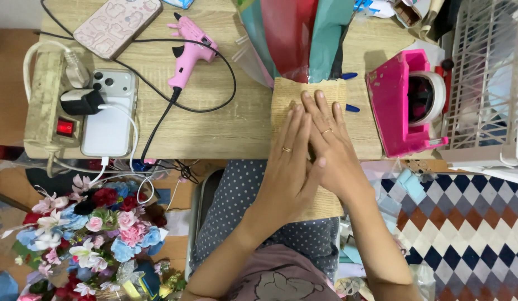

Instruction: The person wraps a bouquet of artificial flowers with multiple layers of colored paper. They fold and secure each layer using adhesive tape, adding a green band and a printed paper sleeve to the arrangement.

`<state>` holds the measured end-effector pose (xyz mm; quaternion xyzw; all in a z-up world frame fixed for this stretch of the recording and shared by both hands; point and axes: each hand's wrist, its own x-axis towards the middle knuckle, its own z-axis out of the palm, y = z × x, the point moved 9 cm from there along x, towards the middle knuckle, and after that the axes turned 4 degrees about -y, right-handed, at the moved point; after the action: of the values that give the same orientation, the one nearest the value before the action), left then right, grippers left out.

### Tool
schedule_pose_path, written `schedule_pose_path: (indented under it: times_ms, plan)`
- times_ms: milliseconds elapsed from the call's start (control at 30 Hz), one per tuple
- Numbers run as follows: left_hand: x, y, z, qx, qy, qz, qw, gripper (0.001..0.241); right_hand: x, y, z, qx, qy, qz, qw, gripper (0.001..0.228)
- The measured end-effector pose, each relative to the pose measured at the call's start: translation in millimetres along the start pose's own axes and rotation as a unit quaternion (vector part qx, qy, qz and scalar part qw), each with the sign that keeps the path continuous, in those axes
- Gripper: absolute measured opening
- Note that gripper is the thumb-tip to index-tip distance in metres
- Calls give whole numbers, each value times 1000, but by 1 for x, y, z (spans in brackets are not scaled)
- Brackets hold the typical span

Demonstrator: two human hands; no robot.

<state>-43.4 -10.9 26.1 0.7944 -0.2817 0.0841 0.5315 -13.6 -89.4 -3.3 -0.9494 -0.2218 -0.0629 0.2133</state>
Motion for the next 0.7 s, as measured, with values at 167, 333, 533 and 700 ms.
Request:
schedule_pose_path:
  times_ms: [167,333,533,700]
  plan:
    - [7,-26,12,33,41,-14,999,65,4,12,-8,28,52,-3,998,62]
    - [10,-27,13,96,43,-32,994,63,-14,9,-17,45,62,88,993,63]
    - [10,-32,16,71,30,-41,996,59,-25,22,0,98,56,119,986,64]
    - [2,-45,13,-51,46,-39,997,56,-29,29,2,174,92,118,973,62]
